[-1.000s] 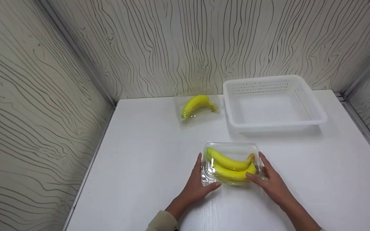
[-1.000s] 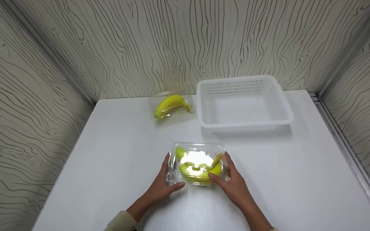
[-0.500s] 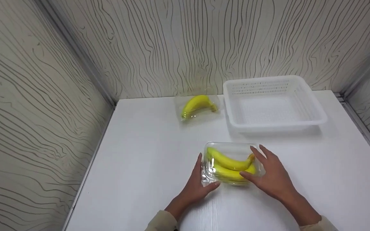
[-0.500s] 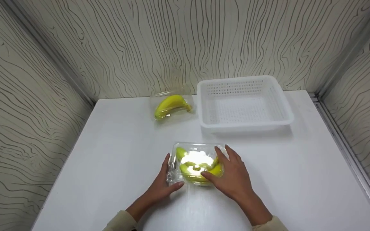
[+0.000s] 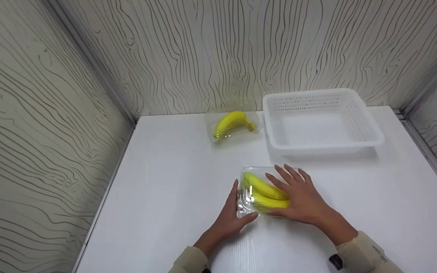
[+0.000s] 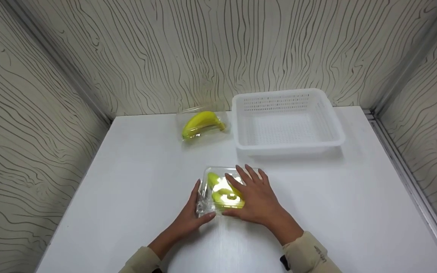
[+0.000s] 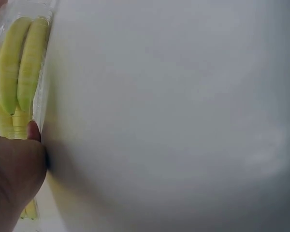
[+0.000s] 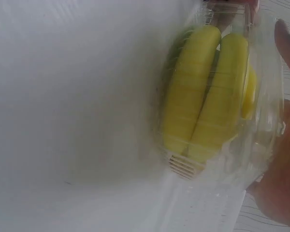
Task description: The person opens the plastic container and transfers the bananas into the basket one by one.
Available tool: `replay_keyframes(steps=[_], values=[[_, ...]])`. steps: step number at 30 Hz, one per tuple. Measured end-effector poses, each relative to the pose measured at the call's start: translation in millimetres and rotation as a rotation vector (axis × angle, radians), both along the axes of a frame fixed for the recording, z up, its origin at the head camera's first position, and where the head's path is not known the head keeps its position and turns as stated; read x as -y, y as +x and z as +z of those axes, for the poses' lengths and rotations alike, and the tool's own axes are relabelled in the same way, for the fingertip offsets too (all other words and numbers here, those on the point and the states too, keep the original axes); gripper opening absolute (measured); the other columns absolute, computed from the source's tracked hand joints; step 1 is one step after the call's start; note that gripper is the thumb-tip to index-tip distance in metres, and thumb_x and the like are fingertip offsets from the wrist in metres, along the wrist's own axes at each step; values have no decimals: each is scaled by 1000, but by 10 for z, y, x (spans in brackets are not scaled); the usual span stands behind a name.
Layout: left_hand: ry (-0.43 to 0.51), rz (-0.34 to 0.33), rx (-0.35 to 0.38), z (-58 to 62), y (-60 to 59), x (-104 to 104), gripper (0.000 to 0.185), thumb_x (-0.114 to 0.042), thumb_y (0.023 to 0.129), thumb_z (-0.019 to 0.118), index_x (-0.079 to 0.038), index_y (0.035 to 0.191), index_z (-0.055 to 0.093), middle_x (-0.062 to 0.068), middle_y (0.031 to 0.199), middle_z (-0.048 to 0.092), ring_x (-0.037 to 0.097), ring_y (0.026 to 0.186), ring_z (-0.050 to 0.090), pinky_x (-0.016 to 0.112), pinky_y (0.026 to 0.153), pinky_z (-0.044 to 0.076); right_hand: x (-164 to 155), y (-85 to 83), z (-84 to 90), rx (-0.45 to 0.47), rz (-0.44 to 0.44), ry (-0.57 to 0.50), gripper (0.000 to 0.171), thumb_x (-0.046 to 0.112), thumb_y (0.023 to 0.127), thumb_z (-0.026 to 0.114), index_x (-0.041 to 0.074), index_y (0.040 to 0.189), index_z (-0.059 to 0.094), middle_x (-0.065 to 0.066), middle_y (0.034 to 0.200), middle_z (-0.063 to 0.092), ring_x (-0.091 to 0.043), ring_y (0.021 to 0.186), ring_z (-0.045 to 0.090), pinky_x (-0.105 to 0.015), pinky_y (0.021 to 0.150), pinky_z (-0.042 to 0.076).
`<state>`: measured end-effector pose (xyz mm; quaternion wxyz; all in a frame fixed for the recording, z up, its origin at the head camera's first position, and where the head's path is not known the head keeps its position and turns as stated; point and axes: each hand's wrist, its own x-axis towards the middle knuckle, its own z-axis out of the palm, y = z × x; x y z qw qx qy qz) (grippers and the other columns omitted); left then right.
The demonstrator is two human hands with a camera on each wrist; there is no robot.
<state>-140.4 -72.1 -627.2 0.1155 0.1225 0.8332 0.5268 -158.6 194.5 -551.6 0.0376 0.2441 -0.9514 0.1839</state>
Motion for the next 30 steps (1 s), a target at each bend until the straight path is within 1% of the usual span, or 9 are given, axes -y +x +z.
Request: replay_keyframes(steps=[3,8,12,21,26,30], values=[[18,-5,4,-20,-9,0,118,-59,90,73,-22,174,-1,11,180,21,33,164,31,61,131,30,-8,-37,-40,-28,10,-2,101,79,77,77,31,161,50,-10,173,41,-43,160,33,-73,125,19],[48,-3,-4,-20,-12,0,118,-55,91,76,-20,174,0,12,179,24,31,162,34,59,131,31,-25,-65,-91,-50,24,45,97,77,78,76,32,160,51,-9,174,39,-43,161,33,-75,123,18],[27,-1,-12,-23,-14,-2,117,-57,91,75,-21,174,1,12,180,22,32,164,30,60,131,29,-28,-75,-119,-71,16,63,92,77,80,73,34,158,53,-9,173,41,-42,159,36,-75,123,21],[5,5,-5,1,-6,5,114,-57,93,72,-26,174,-1,10,181,18,34,166,26,62,131,28,-11,-87,-147,-77,8,48,88,78,82,70,34,157,54,-8,172,43,-42,158,38,-75,124,22],[23,9,2,19,-4,-8,113,-55,93,73,-25,174,-1,12,180,19,36,166,26,63,131,28,-6,-91,-158,-84,7,37,87,77,82,70,34,156,55,-8,171,45,-42,157,38,-75,123,22],[26,11,21,11,9,-14,113,-57,93,72,-26,174,-1,10,181,18,34,167,24,62,132,27,-14,-85,-171,-87,7,27,88,78,81,71,33,156,56,-8,170,45,-42,157,39,-75,123,22]])
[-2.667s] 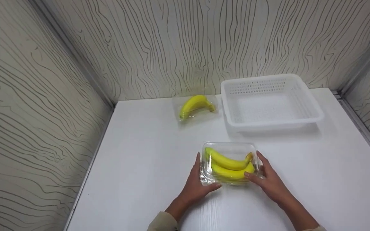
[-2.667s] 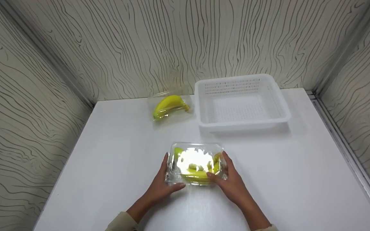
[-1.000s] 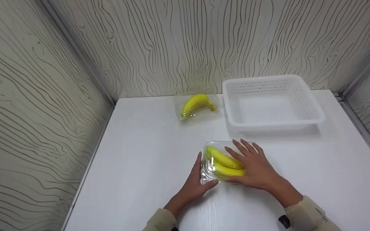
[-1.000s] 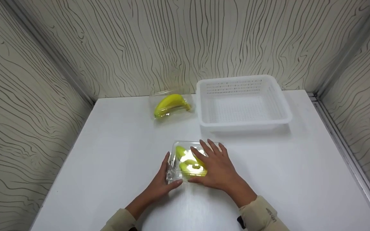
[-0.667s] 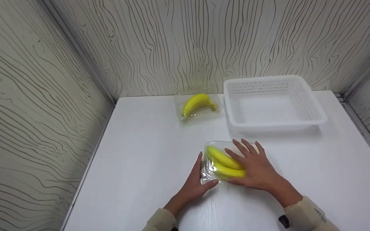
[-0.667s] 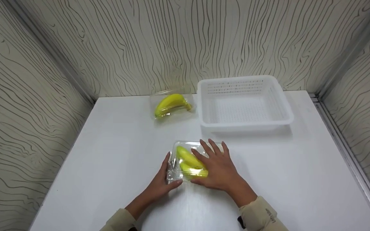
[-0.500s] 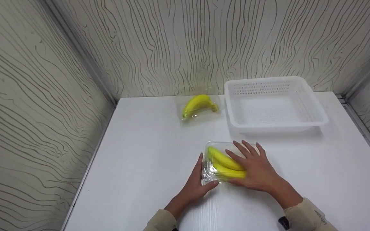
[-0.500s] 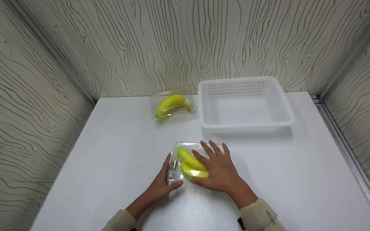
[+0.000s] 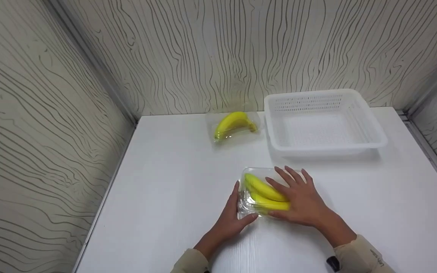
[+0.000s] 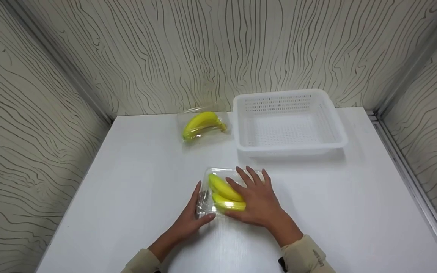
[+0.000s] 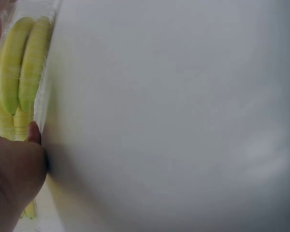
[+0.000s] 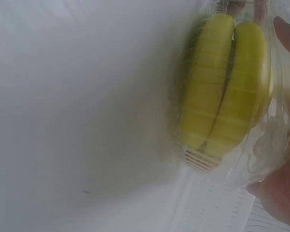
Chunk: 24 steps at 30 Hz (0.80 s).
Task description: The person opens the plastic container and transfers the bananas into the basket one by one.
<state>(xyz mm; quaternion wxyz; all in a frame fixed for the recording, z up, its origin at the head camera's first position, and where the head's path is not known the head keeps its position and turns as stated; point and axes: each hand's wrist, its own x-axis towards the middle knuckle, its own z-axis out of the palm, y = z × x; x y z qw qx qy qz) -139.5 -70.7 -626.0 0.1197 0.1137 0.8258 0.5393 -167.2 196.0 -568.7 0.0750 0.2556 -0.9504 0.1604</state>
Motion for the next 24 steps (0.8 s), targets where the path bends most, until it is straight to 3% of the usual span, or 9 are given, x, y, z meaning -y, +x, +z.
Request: replay_keyframes(steps=[14,24], values=[[-16,3,-3,-26,-10,-12,114,-60,93,71,-25,174,-1,10,182,15,34,166,24,63,132,26,-17,-6,4,0,7,13,86,77,83,70,34,156,56,-8,170,45,-42,156,39,-75,122,23],[-8,-3,4,-17,-1,-3,111,-53,95,71,-25,174,-1,10,182,14,35,167,22,64,132,26,-6,-5,-7,8,8,24,82,76,86,67,36,156,55,-7,171,43,-41,157,39,-75,123,23]])
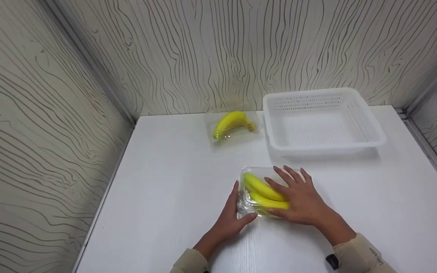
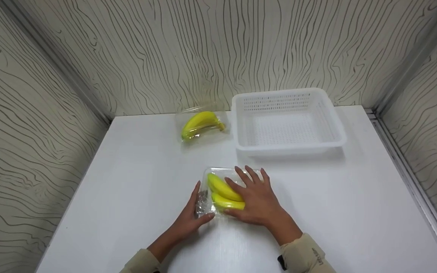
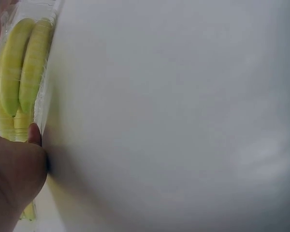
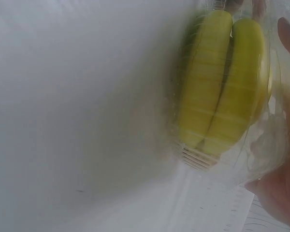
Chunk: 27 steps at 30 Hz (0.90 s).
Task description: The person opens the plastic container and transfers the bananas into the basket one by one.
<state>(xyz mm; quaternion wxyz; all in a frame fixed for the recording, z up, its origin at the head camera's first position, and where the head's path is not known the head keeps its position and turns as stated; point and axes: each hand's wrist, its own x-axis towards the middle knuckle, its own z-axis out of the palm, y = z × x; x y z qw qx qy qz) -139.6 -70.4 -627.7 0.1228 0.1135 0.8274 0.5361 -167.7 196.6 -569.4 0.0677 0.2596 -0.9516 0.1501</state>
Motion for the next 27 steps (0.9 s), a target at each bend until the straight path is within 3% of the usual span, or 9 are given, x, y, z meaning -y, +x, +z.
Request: replay_keyframes(steps=[9,16,27], values=[[48,10,45,40,-5,-18,112,-52,93,73,-27,174,-1,10,181,18,33,163,33,61,129,35,0,-21,36,35,-6,-2,80,75,88,67,35,156,56,-7,172,43,-41,158,38,-74,124,22],[55,2,72,61,-9,-3,111,-55,93,73,-32,173,0,6,181,17,28,164,31,57,130,33,1,-22,45,51,-16,-2,79,75,88,66,36,156,56,-7,172,43,-41,158,37,-74,124,21],[55,8,76,74,9,-1,113,-54,92,74,-30,174,0,6,182,15,31,166,28,60,131,31,4,-31,49,69,-12,-4,79,77,88,65,37,156,56,-6,173,41,-41,159,37,-74,125,21]])
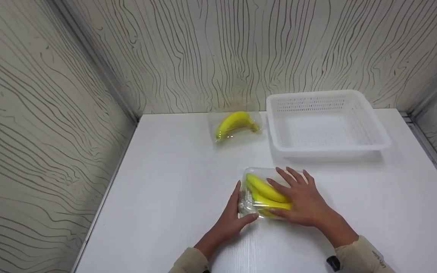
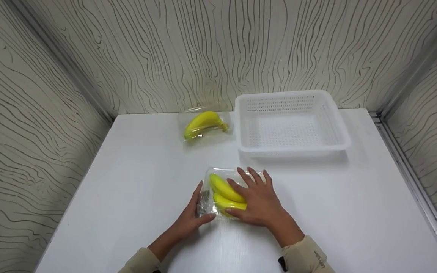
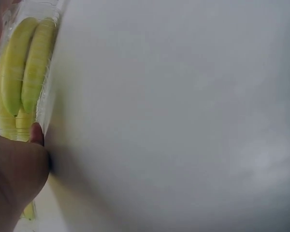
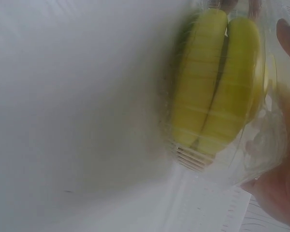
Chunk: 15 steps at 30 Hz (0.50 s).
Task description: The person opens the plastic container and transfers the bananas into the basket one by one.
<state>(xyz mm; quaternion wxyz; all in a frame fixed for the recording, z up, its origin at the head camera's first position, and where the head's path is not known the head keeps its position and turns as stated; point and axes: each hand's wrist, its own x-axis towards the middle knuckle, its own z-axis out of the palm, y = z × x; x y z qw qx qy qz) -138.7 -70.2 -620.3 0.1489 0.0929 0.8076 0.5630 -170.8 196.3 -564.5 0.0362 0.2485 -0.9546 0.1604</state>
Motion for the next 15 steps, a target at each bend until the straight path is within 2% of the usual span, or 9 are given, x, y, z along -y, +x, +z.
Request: replay_keyframes(steps=[15], values=[[6,0,13,-30,-9,5,111,-52,93,72,-29,174,-1,10,179,23,32,161,36,59,128,37,14,8,45,19,8,-41,79,73,88,68,33,155,58,-9,171,44,-43,157,38,-75,123,21]])
